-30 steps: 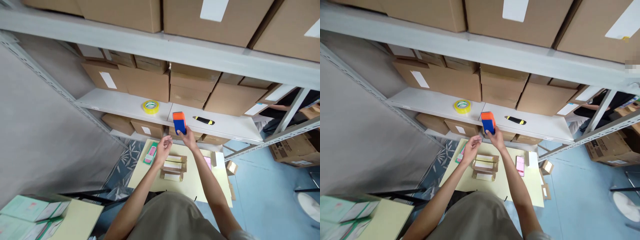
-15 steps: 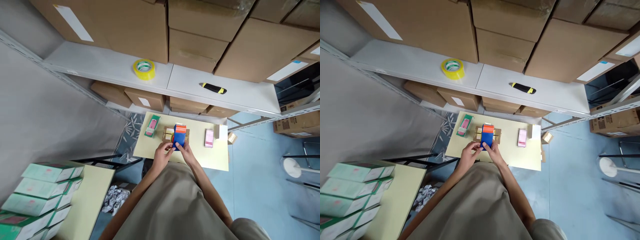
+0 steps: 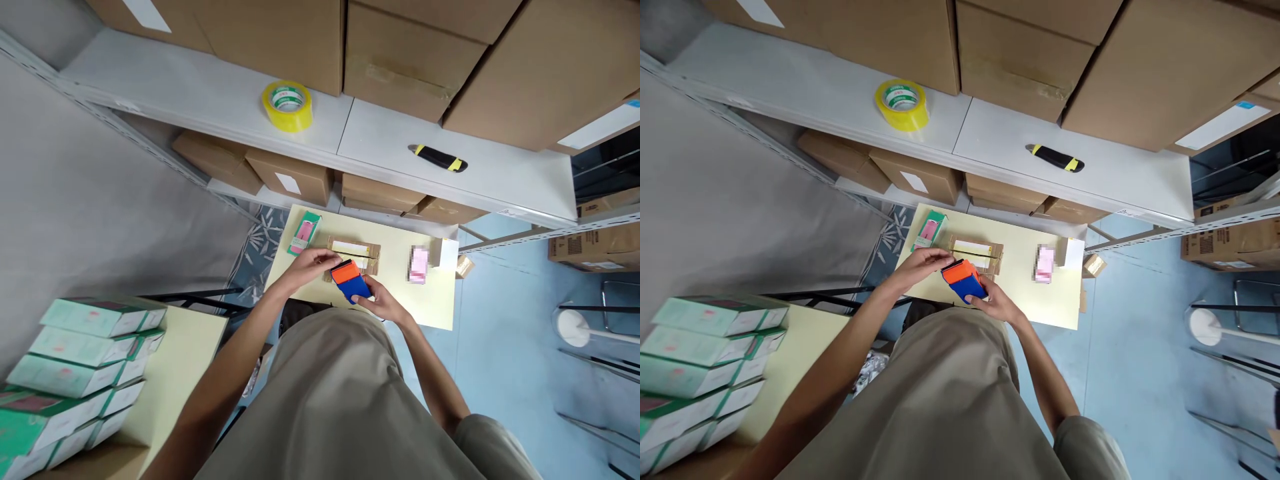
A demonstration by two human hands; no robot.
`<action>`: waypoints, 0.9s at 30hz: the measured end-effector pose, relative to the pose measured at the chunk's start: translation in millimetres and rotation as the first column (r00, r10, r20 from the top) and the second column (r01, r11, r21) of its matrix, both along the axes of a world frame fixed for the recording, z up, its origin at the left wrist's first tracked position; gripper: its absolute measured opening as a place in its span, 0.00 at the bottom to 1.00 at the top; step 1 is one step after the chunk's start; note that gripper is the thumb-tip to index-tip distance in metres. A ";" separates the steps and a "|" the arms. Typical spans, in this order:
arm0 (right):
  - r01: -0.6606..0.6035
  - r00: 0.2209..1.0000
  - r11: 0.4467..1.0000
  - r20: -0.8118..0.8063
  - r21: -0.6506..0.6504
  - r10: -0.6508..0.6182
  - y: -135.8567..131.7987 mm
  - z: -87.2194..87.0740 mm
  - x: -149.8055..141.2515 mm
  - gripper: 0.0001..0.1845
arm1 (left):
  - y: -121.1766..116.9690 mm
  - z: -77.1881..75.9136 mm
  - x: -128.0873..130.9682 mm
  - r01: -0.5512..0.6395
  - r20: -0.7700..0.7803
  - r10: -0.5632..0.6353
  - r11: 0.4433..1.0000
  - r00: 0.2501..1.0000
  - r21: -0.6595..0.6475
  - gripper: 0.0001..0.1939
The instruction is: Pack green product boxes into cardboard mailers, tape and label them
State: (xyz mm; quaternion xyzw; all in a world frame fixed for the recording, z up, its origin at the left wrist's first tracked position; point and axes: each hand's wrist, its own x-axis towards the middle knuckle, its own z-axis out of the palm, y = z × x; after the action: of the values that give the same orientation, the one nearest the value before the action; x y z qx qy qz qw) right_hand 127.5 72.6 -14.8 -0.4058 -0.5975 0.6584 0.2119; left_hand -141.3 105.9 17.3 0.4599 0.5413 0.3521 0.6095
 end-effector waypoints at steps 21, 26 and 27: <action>-0.323 0.810 0.888 0.388 -0.329 0.439 117.0 65.0 40.6 0.33 | -6.9 -99.7 -0.6 -0.556 -0.059 0.553 0.829 0.831 -0.060 0.29; -0.375 0.754 0.871 0.442 -0.319 0.486 157.0 59.1 25.6 0.32 | 11.0 -130.5 -6.5 -0.614 -0.011 0.616 0.783 0.788 -0.102 0.29; -0.394 0.739 0.860 0.445 -0.324 0.506 163.5 54.1 21.3 0.33 | 13.1 -137.4 -4.1 -0.627 -0.010 0.630 0.771 0.776 -0.110 0.29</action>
State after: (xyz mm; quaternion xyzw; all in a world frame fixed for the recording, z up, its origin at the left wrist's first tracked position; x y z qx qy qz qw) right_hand 148.8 236.1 39.2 -0.4292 -0.6400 0.6154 -0.1657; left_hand -145.3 119.1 -120.0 0.2144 0.6736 0.5121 0.4879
